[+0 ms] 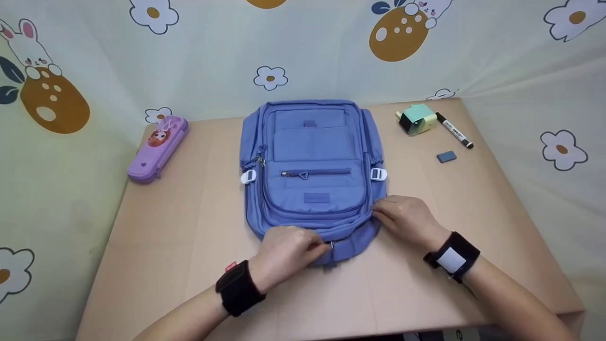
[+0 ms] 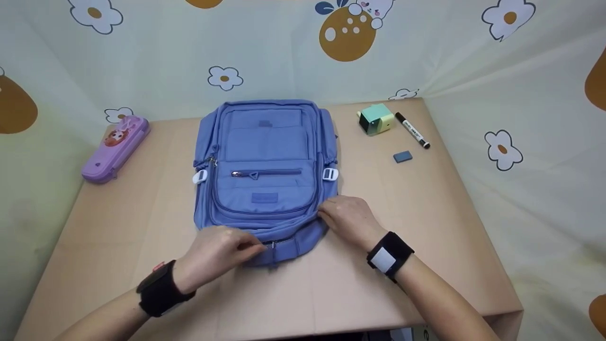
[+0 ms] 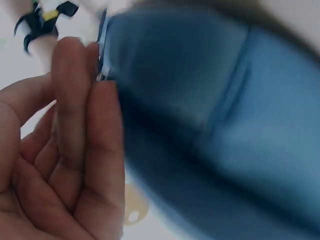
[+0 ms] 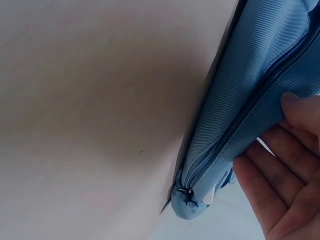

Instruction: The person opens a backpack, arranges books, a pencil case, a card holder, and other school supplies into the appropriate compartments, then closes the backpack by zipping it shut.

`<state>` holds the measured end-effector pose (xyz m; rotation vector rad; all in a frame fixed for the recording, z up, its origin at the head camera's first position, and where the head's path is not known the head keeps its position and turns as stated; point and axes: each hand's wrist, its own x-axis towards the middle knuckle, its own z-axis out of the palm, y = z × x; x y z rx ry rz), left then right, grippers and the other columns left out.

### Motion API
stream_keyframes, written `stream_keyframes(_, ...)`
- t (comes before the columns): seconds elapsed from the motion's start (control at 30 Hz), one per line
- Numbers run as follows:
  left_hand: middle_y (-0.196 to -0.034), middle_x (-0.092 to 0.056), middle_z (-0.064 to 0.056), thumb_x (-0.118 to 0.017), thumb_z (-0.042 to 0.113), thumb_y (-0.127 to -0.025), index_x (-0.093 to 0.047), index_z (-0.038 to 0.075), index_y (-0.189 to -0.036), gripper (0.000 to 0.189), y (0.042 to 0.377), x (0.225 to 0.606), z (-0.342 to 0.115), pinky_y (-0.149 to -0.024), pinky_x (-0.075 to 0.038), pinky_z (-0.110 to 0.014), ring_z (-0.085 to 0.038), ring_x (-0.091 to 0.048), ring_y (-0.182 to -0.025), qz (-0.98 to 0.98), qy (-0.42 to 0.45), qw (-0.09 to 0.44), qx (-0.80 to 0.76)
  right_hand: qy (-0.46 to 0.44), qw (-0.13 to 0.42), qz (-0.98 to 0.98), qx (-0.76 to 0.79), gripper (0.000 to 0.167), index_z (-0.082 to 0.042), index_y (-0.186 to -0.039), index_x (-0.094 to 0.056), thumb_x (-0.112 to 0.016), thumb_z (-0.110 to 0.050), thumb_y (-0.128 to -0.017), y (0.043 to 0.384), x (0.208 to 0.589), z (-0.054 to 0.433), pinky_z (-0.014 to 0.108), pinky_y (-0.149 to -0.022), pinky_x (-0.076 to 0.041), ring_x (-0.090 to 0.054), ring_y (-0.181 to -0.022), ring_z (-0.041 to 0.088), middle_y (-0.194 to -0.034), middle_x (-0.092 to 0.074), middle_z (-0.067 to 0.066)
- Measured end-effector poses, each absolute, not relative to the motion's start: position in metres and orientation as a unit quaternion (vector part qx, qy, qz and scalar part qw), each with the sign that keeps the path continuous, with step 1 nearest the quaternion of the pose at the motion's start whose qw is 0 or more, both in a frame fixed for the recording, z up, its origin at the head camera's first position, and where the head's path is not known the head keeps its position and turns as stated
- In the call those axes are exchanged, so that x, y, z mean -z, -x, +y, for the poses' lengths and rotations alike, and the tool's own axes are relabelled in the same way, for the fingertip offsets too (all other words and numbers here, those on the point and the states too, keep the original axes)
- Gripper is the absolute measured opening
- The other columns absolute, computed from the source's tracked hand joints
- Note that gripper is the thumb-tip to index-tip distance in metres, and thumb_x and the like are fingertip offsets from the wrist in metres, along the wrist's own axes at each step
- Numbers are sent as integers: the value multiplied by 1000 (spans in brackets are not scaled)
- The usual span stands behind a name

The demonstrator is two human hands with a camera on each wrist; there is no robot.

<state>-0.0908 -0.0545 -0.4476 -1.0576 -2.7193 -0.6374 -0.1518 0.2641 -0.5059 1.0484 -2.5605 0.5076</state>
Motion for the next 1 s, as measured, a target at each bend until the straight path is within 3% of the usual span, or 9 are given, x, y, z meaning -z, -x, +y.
stream_keyframes(0.2,-91,-69,5,-86,30,-83,-75,15,-101,25,103,444,-79,-70,-52,-31,-13,-61,-79,-903,360,100,210,-345,144,-911,-177,8,-16,-101,-77,-76,-17,-93,151,504,261,35,-68,-58,-71,-82,15,-90,-75,-4)
stream_keyframes(0.3,-93,-67,3,-86,31,-82,-74,14,-103,30,107,452,-86,-70,-51,-32,-16,-59,-83,-911,355,85,191,-337,144,-914,-177,7,-17,-100,-77,-76,-17,-92,150,503,260,35,-66,-57,-70,-79,15,-88,-74,-4)
stream_keyframes(0.57,-91,-70,4,-79,24,-90,-79,15,-99,13,114,457,-86,-68,-55,-32,-16,-65,-82,-919,343,56,186,-325,139,-916,-189,12,-15,-104,-77,-75,-13,-92,146,503,256,37,-70,-58,-71,-83,18,-92,-75,-1)
stream_keyframes(0.77,-92,-76,3,-79,24,-90,-80,15,-96,11,121,457,-85,-70,-58,-35,-17,-72,-84,-925,311,40,216,-364,213,-879,-221,35,-5,-118,-71,-73,-3,-83,132,491,244,39,-81,-58,-70,-98,24,-108,-74,7)
stream_keyframes(0.9,-92,-76,2,-80,25,-89,-81,15,-95,11,124,456,-85,-69,-58,-34,-16,-73,-82,-926,301,36,224,-402,272,-839,-247,21,-5,-105,-71,-75,-8,-84,119,478,224,35,-75,-57,-66,-89,21,-99,-69,4)
stream_keyframes(1.0,-91,-76,3,-80,25,-89,-81,16,-95,11,126,455,-85,-67,-57,-33,-15,-72,-79,-928,295,35,223,-420,279,-827,-247,13,-10,-92,-69,-79,-17,-86,110,474,205,31,-66,-54,-62,-77,16,-87,-66,-1)
